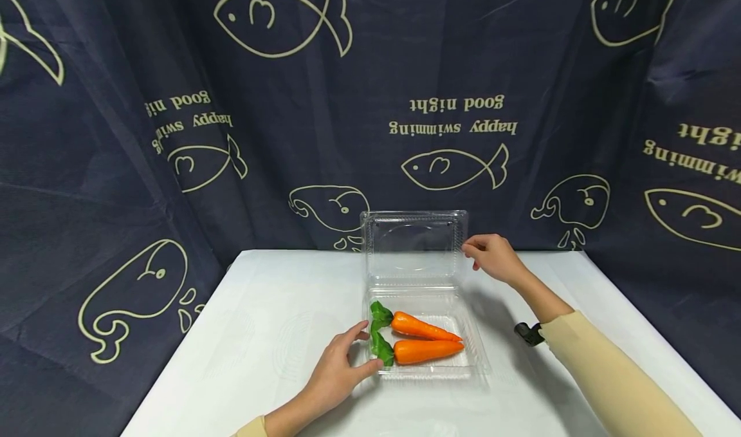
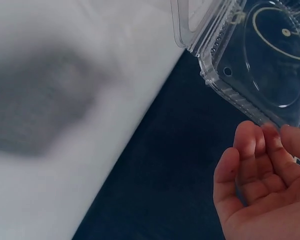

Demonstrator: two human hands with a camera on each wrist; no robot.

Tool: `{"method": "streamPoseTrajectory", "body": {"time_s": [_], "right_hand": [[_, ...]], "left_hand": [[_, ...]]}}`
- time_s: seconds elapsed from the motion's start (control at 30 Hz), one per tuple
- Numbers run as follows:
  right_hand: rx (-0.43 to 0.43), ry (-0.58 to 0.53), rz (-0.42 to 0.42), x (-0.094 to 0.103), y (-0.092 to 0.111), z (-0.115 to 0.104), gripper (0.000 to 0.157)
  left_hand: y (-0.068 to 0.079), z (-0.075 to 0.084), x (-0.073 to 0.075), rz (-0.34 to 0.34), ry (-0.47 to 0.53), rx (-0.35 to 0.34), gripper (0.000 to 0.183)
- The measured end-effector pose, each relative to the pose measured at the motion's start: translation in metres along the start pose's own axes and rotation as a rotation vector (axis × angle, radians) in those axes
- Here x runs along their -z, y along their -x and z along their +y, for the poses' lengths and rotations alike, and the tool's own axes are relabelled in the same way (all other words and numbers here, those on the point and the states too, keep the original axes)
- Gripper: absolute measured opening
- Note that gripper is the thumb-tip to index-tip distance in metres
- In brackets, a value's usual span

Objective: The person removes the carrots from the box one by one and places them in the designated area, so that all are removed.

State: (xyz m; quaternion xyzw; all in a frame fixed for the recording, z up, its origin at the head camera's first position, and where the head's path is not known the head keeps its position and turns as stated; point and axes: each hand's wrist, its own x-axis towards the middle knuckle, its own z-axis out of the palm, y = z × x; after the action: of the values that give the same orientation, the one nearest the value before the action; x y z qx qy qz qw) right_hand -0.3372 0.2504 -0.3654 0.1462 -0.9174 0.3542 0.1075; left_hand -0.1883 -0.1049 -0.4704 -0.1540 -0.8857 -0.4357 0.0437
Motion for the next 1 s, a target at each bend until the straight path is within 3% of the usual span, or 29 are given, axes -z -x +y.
{"method": "streamPoseTrajectory", "body": {"time_s": [1.0], "right_hand": [[-0.165,-0.013,-0.129,-0.027,-0.034,0.032,0.028]], "left_hand": [[0.000,-0.002,-0.002,-0.002,-0.007,0.007,0.076]]}}
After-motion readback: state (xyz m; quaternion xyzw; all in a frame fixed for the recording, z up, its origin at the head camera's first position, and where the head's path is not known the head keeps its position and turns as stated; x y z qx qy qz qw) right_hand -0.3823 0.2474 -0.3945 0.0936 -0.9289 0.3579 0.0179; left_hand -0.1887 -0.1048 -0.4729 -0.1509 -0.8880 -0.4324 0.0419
